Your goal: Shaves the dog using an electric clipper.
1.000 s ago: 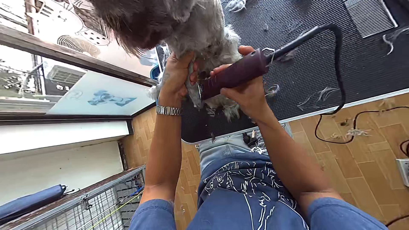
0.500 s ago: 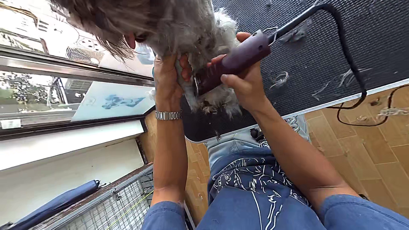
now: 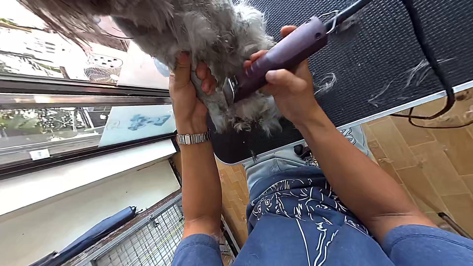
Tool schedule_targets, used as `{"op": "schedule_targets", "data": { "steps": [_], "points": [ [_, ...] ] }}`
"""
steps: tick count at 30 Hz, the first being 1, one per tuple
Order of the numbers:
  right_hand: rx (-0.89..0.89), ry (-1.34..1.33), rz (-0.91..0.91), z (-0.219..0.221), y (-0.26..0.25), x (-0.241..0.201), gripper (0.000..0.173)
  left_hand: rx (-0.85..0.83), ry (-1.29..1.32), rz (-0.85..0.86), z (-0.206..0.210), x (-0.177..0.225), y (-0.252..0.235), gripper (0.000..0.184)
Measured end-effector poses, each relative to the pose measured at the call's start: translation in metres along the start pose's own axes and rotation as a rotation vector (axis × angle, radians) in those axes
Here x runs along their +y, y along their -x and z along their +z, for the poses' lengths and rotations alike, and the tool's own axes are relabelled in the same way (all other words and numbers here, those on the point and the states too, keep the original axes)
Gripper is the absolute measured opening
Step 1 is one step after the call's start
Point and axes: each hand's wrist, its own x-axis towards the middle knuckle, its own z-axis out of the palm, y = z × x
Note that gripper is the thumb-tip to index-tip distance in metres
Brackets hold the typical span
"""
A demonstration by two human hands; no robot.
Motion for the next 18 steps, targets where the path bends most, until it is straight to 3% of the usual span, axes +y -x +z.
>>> {"op": "schedule_targets", "data": {
  "steps": [4, 9, 13, 18],
  "points": [
    [0.059, -0.137, 0.057, 0.006, -0.002, 0.003, 0.064, -0.023, 0.043, -0.025, 0.003, 0.002, 0.001, 0.055],
    [0.11, -0.096, 0.282, 0.001, -0.008, 0.019, 0.069, -0.094, 0.121, -0.048, 0.0, 0.005, -0.001, 0.055],
    [0.196, -0.178, 0.25, -0.005, -0.013, 0.017, 0.054, -0.116, 0.177, -0.078, -0.002, 0.008, -0.001, 0.058],
    [0.235, -0.169, 0.309, 0.017, 0.0, 0.027, 0.057, -0.116, 0.221, -0.061, 0.003, 0.008, 0.001, 0.058]
  ]
}}
